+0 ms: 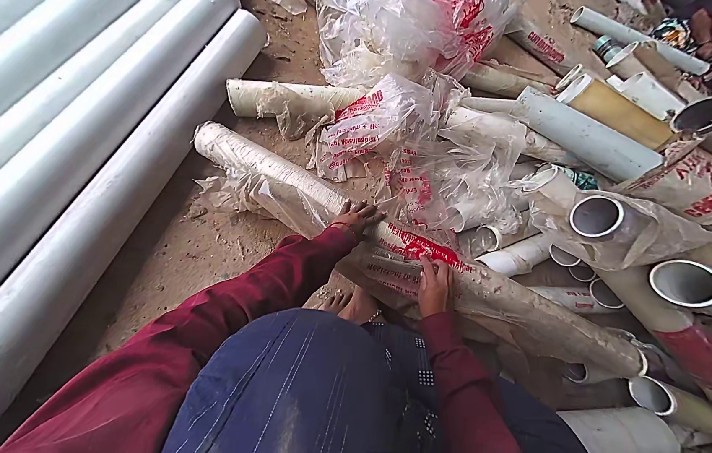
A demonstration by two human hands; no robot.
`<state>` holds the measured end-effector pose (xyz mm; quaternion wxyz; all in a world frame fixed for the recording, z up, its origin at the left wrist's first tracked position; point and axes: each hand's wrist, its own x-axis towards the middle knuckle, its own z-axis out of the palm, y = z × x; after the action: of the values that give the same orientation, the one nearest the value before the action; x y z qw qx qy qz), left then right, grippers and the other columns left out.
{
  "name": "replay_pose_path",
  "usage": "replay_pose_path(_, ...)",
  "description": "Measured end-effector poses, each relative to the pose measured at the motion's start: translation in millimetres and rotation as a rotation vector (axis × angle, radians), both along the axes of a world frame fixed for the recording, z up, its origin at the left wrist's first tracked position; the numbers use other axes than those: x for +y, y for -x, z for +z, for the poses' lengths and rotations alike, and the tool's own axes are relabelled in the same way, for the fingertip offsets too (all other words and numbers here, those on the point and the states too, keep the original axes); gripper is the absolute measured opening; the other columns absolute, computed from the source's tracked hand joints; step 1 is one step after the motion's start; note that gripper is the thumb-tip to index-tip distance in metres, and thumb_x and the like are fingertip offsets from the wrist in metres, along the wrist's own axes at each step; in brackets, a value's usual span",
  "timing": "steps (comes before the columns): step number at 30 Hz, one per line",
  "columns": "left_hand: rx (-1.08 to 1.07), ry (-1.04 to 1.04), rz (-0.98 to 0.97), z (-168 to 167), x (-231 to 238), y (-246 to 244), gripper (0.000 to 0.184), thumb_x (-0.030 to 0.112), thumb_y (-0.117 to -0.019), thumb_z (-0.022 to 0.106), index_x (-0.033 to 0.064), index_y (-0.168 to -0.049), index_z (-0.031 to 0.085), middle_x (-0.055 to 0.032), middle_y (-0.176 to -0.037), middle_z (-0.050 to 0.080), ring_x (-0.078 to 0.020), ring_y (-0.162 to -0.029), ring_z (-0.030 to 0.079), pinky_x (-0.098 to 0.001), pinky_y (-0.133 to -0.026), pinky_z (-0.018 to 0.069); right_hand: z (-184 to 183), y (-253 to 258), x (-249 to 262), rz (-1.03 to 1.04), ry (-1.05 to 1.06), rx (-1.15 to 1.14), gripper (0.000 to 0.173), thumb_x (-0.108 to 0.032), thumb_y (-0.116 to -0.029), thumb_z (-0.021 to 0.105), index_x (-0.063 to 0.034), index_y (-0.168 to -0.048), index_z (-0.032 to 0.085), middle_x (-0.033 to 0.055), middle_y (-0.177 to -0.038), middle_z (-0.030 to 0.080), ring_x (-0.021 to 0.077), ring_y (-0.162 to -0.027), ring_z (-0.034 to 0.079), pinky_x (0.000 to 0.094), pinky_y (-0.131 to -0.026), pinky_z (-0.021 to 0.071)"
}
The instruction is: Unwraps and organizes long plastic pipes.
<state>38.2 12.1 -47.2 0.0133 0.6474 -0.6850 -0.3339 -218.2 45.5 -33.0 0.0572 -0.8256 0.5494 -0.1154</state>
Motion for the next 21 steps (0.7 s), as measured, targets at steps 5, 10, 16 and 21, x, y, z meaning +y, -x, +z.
replay_pose_path(5, 0.022, 0.013, 0.003, -4.9, -1.5, -2.0, 0.077, 0.023, -0.0944, 0.076, 0.0262, -0.161, 0.037, -0.0114, -0.169, 0.029, -0.0367, -0.159, 0.015, -0.0675, -0.123, 0.0086, -3.0, 10.0, -17.7, 0.208, 0.111, 0.18, 0.03, 0.009, -0.0896, 0.063, -0.0035, -0.112, 0.079, 0.018, -0.136, 0.068, 0.0492, -0.126, 0.062, 0.0685, -0.1, 0.0452)
replay_pose_path(10, 0.039, 0.013, 0.016, -4.8, -0.8, -3.2, 0.075, 0.023, -0.0945, 0.075, 0.0265, -0.16, 0.039, -0.0097, -0.169, 0.028, -0.0352, -0.159, 0.015, -0.0661, -0.124, 0.0074, 17.4, 5.5, -27.8, 0.287, -0.134, 0.45, 0.032, 0.005, -0.0964, 0.055, 0.0021, -0.124, 0.072, 0.0161, -0.148, 0.059, 0.0433, -0.142, 0.05, 0.0672, -0.113, 0.0342)
replay_pose_path(16, 0.041, 0.01, 0.016, -4.5, -0.5, -3.1, 0.076, 0.022, -0.0945, 0.076, 0.0279, -0.16, 0.038, -0.0091, -0.169, 0.028, -0.035, -0.159, 0.015, -0.066, -0.124, 0.0083, 36.1, -10.7, -21.5, 0.247, -0.434, 0.673, 0.038, 0.007, -0.0967, 0.052, 0.0033, -0.133, 0.064, 0.0169, -0.156, 0.05, 0.0371, -0.146, 0.043, 0.0577, -0.117, 0.0324)
replay_pose_path(21, 0.033, -0.023, 0.022, 1.7, -2.7, -3.3, 0.077, 0.022, -0.0938, 0.076, 0.0282, -0.16, 0.037, -0.0078, -0.17, 0.027, -0.0339, -0.159, 0.014, -0.0644, -0.124, 0.0079, 35.9, -30.5, 22.7, -0.014, -0.604, 0.585, 0.04, 0.006, -0.1013, 0.046, 0.0096, -0.141, 0.054, 0.0253, -0.152, 0.049, 0.0402, -0.143, 0.045, 0.0508, -0.117, 0.0354)
